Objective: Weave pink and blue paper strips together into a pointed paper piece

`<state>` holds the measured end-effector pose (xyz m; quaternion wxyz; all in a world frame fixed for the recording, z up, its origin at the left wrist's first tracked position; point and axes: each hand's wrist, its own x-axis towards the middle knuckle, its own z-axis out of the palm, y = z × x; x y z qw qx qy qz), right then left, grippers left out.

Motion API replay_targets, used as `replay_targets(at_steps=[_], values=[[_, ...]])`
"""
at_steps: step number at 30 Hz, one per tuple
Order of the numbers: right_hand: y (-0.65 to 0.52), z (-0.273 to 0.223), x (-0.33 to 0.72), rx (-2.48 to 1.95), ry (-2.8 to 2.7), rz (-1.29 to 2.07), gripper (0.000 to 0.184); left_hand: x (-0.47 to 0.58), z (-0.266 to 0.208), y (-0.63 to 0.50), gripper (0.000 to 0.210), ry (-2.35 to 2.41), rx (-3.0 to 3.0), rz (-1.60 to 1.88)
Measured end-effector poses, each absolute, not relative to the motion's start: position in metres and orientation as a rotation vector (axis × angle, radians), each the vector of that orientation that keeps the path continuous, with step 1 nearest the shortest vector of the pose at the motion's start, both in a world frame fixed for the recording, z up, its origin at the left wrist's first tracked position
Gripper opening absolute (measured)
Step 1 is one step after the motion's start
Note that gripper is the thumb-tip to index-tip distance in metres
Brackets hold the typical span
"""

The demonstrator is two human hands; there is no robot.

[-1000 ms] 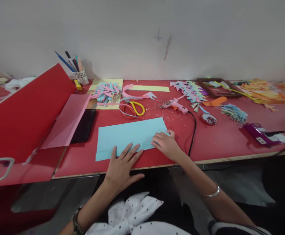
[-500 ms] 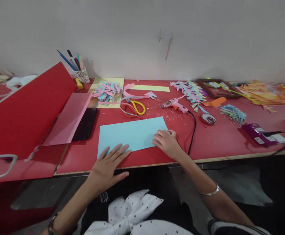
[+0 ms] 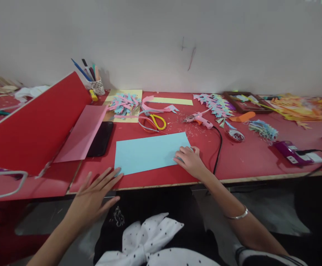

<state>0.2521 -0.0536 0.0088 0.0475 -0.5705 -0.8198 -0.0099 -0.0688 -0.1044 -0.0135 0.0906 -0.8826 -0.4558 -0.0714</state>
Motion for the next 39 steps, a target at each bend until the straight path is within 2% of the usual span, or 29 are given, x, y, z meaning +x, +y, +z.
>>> replay_targets(at_steps=[9,15,19,23,39], values=[[-0.054,0.008,0.252,-1.725,-2.500,-0.040,0.025,-0.077,0.001,-0.105,0.052,-1.354,-2.573,-0.274],[-0.053,0.010,0.251,-1.740,-2.523,-0.019,0.021,-0.020,0.003,-0.091,0.046,-1.316,-2.583,-0.396],[-0.053,0.013,0.250,-1.730,-2.549,-0.020,0.020,0.031,0.004,-0.084,0.054,-1.088,-2.881,-0.218],[-0.054,0.010,0.250,-1.712,-2.503,-0.031,0.023,0.049,0.005,-0.082,0.061,-1.097,-2.970,-0.126],[-0.063,0.003,0.286,-1.757,-2.213,0.071,0.020,0.051,-0.001,-0.085,0.061,-1.195,-2.905,-0.194]])
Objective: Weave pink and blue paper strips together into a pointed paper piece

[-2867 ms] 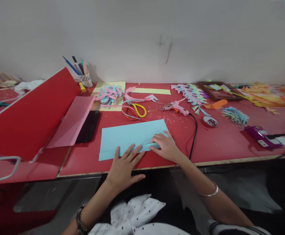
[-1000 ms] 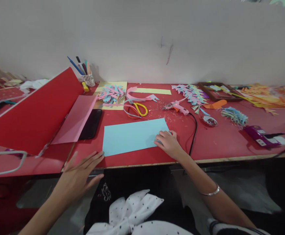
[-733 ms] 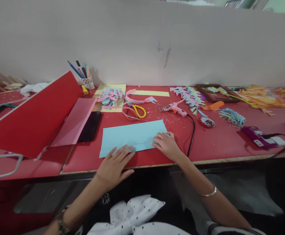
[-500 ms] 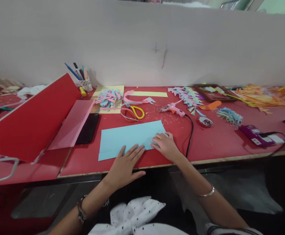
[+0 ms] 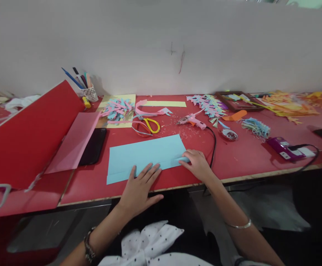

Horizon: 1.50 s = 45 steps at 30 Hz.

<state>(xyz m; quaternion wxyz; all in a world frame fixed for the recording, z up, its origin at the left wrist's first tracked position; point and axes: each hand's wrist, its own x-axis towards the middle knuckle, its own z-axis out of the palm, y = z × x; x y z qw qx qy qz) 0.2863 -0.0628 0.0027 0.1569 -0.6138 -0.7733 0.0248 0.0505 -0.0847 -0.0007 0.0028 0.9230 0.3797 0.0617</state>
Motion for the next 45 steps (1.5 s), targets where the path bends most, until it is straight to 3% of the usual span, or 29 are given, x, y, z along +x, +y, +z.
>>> replay_targets(at_steps=[11,19,24,32,45], values=[[-0.068,0.001,0.291,-1.955,-2.089,-0.164,0.026,0.046,-0.006,-0.082,0.061,1.150,2.939,0.203],[-0.069,0.005,0.288,-2.032,-2.078,-0.218,0.014,0.006,-0.018,-0.082,0.058,1.173,3.037,0.359],[-0.075,0.013,0.266,-1.988,-2.052,-0.449,0.011,0.000,-0.019,-0.082,0.059,1.173,3.038,0.367],[-0.074,0.001,0.206,-1.708,-2.169,-0.053,0.030,0.001,-0.018,-0.081,0.061,1.161,2.997,0.318],[-0.068,0.007,0.214,-1.825,-2.100,0.099,0.026,0.001,-0.018,-0.082,0.059,1.170,2.998,0.355]])
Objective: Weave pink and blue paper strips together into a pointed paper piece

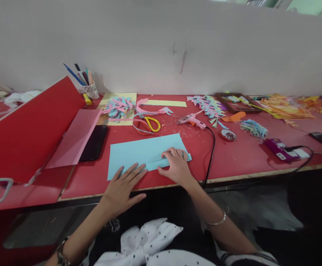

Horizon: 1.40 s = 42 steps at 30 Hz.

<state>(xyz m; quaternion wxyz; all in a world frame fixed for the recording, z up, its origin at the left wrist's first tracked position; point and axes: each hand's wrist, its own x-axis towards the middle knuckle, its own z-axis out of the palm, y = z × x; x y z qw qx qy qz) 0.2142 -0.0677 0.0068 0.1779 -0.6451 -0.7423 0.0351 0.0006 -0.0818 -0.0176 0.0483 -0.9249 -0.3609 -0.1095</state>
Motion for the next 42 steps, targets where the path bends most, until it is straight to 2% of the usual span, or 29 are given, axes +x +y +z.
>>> replay_targets(at_steps=[29,34,39,42], values=[[-0.079,0.003,0.300,-2.026,-1.916,-0.115,0.009,0.000,-0.017,-0.081,0.057,-1.165,-2.844,-0.258],[-0.079,0.010,0.301,-1.931,-1.933,-0.211,0.024,0.006,-0.007,-0.080,0.047,-1.200,-2.847,-0.312],[-0.071,0.012,0.275,-1.513,-2.295,0.098,0.024,0.032,0.013,-0.063,0.035,-1.313,-2.788,-0.253],[-0.063,0.011,0.262,-1.451,-2.465,0.148,0.022,0.044,0.021,-0.047,0.022,-1.194,-2.811,-0.164]])
